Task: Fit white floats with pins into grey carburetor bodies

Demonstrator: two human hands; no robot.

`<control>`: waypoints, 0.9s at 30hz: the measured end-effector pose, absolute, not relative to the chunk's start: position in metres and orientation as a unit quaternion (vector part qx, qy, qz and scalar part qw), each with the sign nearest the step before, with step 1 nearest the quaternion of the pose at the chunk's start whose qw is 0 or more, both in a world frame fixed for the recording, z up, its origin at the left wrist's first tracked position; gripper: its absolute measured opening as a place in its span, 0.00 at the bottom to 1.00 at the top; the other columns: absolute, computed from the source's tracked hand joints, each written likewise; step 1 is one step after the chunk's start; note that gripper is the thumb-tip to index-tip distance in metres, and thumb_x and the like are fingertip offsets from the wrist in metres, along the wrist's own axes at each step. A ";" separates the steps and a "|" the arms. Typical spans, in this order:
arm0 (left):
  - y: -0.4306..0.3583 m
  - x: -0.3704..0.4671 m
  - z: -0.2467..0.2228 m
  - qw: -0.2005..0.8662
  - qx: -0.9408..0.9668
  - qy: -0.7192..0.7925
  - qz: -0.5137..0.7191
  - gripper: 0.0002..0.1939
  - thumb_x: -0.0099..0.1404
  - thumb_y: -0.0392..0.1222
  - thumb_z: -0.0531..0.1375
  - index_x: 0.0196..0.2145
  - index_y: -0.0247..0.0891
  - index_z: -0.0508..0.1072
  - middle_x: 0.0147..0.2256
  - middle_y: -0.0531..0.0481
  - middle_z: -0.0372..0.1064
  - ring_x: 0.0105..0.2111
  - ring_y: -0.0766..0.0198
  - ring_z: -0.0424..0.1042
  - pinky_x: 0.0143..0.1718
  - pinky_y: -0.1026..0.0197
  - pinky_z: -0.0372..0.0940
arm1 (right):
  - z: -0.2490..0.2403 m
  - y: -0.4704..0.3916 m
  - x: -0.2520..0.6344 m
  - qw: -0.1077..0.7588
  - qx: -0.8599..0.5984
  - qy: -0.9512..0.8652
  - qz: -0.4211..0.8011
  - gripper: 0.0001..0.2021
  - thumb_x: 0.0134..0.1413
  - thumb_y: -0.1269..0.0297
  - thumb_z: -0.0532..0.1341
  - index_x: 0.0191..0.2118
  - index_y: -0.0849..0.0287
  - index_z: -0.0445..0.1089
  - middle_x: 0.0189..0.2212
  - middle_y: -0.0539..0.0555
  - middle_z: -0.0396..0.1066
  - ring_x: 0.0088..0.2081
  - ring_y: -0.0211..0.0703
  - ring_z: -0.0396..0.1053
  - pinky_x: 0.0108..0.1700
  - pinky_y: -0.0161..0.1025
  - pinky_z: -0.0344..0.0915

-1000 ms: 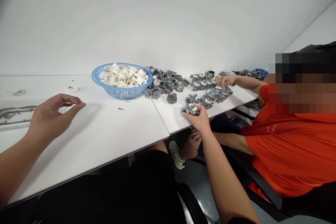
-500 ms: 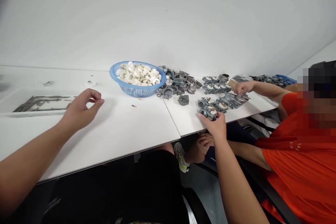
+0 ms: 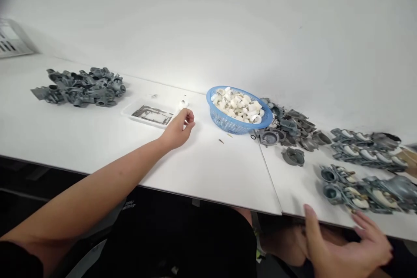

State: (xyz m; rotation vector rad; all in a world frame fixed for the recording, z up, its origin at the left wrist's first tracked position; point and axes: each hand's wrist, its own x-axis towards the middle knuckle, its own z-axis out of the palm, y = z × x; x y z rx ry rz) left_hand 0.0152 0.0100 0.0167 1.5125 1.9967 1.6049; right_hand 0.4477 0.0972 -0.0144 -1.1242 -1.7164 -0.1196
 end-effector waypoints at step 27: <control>-0.018 0.006 0.057 -0.061 0.538 0.562 0.625 0.13 0.65 0.40 0.63 0.46 0.43 0.65 0.41 0.46 0.70 0.41 0.59 0.70 0.45 0.52 0.66 | -0.023 0.077 0.119 0.311 -0.028 -0.948 0.064 0.35 0.67 0.56 0.54 0.71 0.65 0.40 0.68 0.73 0.52 0.72 0.67 0.45 0.68 0.68 0.51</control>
